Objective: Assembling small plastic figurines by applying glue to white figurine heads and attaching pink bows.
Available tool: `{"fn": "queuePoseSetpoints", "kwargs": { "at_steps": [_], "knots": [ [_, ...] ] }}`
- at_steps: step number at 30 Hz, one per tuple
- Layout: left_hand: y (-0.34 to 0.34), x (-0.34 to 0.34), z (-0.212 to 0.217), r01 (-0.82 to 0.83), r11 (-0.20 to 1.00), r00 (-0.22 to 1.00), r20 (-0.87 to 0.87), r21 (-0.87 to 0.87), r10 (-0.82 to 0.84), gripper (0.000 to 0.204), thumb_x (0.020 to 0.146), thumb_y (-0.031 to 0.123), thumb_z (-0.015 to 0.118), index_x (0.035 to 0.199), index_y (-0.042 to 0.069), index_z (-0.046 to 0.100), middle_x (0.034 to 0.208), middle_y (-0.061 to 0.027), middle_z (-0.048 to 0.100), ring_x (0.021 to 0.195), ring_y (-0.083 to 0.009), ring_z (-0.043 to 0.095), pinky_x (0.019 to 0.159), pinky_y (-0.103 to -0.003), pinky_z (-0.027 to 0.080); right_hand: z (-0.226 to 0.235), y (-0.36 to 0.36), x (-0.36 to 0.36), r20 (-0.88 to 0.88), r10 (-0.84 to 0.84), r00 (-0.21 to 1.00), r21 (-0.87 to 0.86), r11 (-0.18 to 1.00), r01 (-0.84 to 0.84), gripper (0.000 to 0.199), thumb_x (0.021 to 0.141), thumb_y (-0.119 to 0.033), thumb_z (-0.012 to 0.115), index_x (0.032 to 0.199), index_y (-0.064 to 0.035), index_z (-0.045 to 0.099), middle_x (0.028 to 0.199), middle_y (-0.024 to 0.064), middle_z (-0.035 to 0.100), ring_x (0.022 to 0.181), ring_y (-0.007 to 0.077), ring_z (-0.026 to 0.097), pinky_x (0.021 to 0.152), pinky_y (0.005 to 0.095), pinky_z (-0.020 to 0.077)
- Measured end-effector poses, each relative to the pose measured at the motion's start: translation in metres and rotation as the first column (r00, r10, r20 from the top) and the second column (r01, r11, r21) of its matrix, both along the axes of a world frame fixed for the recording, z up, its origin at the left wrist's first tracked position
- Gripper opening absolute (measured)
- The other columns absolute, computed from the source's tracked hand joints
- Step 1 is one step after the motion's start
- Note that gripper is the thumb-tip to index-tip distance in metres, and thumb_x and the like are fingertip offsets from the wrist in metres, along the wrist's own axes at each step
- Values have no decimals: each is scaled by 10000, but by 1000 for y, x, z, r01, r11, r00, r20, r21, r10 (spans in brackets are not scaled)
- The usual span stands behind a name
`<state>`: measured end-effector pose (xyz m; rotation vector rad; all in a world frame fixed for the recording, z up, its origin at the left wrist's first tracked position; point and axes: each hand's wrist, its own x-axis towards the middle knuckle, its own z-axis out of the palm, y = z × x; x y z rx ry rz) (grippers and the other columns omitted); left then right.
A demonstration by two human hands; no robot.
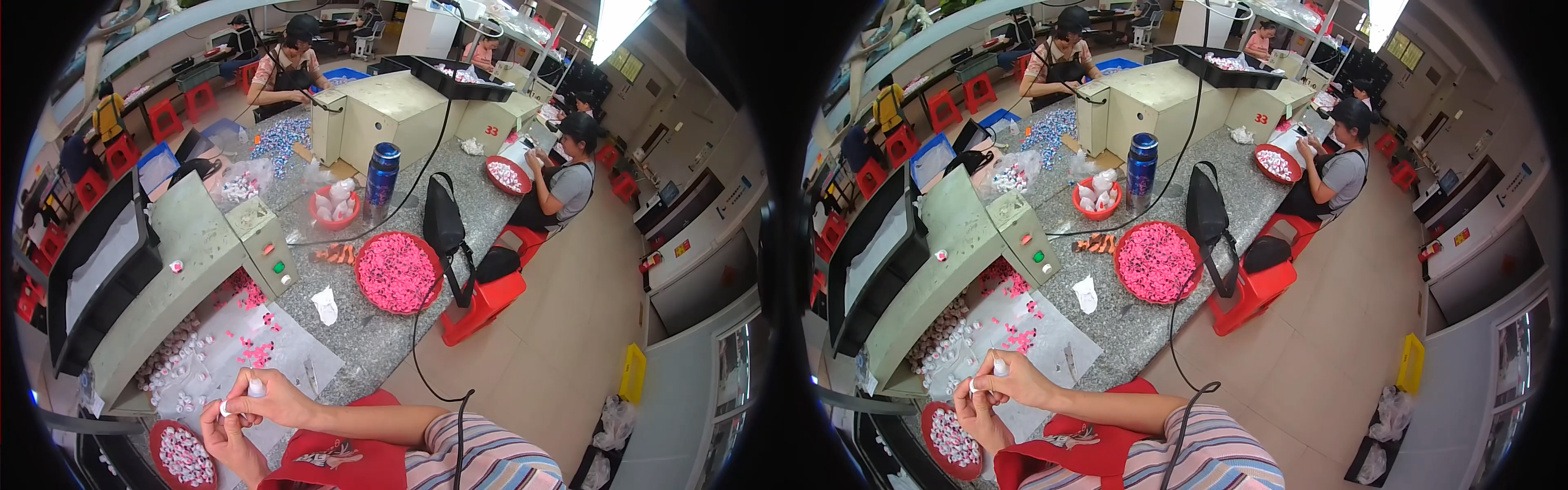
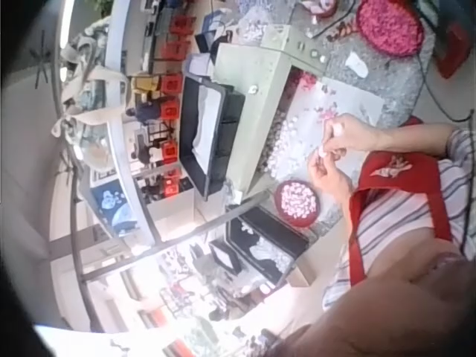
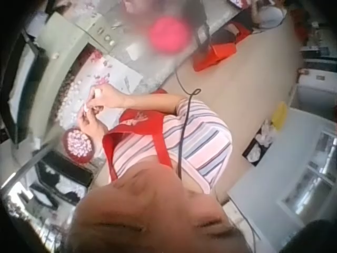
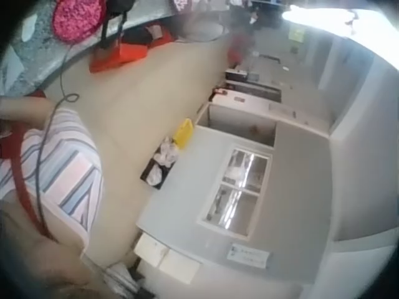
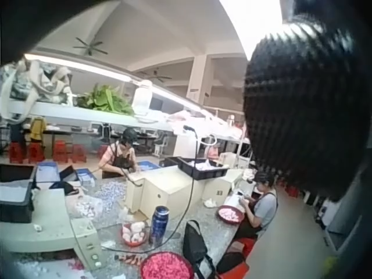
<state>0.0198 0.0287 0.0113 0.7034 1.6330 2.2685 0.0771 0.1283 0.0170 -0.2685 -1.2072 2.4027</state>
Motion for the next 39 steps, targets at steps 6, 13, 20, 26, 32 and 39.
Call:
{"fn": "queuePoseSetpoints", "kwargs": {
  "at_steps": [6,13,20,26,32,39],
  "knots": [
    [2,-8,-13,29,998,998,48,-63,-26,173,842,80,525,995,4,495,831,-30,516,618,-68,432,539,-190,360,-5,5,-1,41,13,999,15,1000,-14,131,803,-122,594,826,-15,520,644,24,542,524,58,496,428,189,386],
    [5,-6,-10,39,997,995,92,-64,-33,140,844,77,522,961,6,493,778,-29,515,595,-62,428,522,-186,353,-3,4,0,93,-18,995,19,1000,17,151,813,-145,580,835,-13,509,595,20,518,482,60,476,398,190,362],
    [-10,-6,-27,-34,997,996,82,-70,40,120,839,55,517,948,6,502,817,-26,510,586,-55,402,514,-183,341,-19,-8,-5,72,44,996,30,998,-46,150,818,-154,574,854,-24,509,589,12,509,474,62,470,388,193,344],
    [-11,-11,-29,-40,984,994,90,-172,56,147,796,17,531,943,14,515,887,-46,524,634,-69,471,497,-189,373,-24,2,-13,215,84,973,-17,996,-82,98,798,-97,586,807,-10,541,652,36,558,527,65,504,431,197,396],
    [6,-20,-21,130,990,958,265,-62,-109,204,761,-75,519,958,-24,519,922,-94,512,707,-135,554,544,-219,450,-24,14,-15,302,-5,953,28,1000,-4,80,769,-19,594,820,1,536,703,67,578,539,87,518,466,210,424],
    [-12,-33,-49,83,991,943,313,106,-112,188,776,-53,541,961,-21,533,819,-81,573,642,-121,564,571,-222,461,-49,2,-30,251,57,966,25,998,-65,80,781,5,571,856,16,546,766,98,580,559,114,522,479,235,433]
  ]
}}
